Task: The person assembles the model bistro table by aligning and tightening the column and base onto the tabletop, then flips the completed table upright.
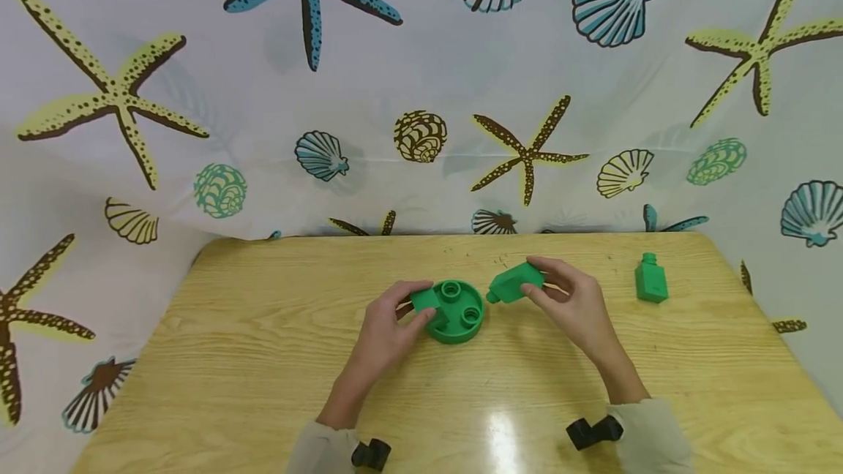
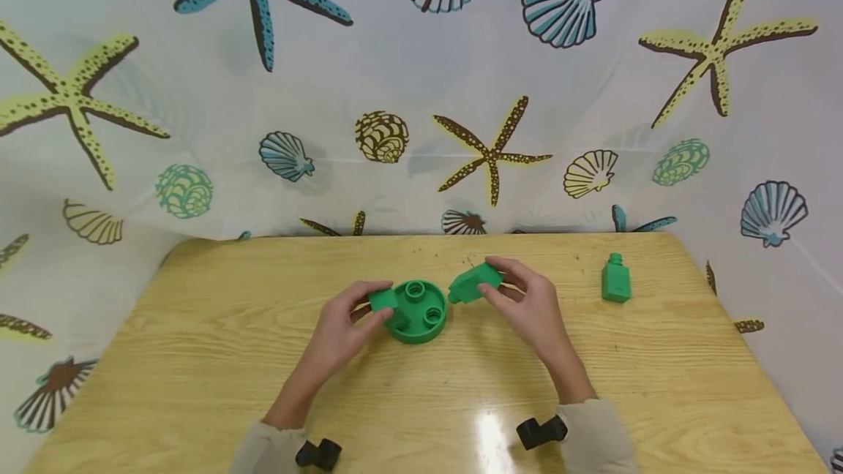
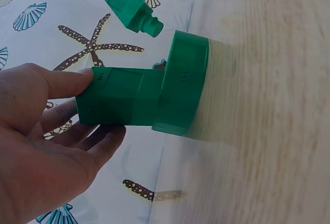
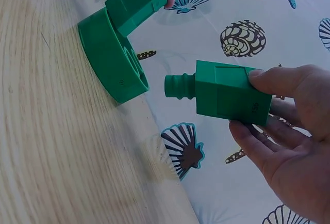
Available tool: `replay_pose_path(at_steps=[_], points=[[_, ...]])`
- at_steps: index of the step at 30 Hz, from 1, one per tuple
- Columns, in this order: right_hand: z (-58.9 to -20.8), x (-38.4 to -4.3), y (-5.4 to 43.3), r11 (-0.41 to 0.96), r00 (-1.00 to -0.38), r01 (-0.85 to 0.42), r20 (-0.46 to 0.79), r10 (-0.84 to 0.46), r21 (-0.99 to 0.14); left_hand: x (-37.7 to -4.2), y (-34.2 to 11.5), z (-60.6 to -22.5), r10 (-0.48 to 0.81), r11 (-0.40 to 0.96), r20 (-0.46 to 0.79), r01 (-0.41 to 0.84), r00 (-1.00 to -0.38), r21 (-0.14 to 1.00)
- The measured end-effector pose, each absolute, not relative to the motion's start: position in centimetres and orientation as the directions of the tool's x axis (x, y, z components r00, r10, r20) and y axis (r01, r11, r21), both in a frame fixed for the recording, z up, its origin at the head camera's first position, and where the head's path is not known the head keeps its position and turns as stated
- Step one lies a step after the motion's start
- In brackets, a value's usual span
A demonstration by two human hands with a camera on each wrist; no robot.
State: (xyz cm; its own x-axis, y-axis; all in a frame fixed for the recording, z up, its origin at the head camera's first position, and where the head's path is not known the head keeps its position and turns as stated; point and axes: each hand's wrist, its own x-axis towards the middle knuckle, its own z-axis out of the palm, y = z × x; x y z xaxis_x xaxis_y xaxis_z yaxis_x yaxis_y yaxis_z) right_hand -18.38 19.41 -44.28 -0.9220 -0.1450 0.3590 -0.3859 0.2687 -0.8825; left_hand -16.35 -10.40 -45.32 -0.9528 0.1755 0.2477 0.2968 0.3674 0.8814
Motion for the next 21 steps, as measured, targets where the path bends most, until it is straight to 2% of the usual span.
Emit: replay_pose_path(at_steps=[12,21], points=[[-44.8,-18.3,17.5,0.153,-0.903,-0.41,0.378,-0.203,-0.899,-16.8,-10.1,-45.8,0.111,0.371,0.307,0.326,-0.945,0.869],[-45.0,-17.8,16.5,0.161,-0.9,-0.414,0.376,-0.221,-0.896,-16.9,-10.0,-46.0,0.098,0.369,0.315,0.329,-0.944,0.869]])
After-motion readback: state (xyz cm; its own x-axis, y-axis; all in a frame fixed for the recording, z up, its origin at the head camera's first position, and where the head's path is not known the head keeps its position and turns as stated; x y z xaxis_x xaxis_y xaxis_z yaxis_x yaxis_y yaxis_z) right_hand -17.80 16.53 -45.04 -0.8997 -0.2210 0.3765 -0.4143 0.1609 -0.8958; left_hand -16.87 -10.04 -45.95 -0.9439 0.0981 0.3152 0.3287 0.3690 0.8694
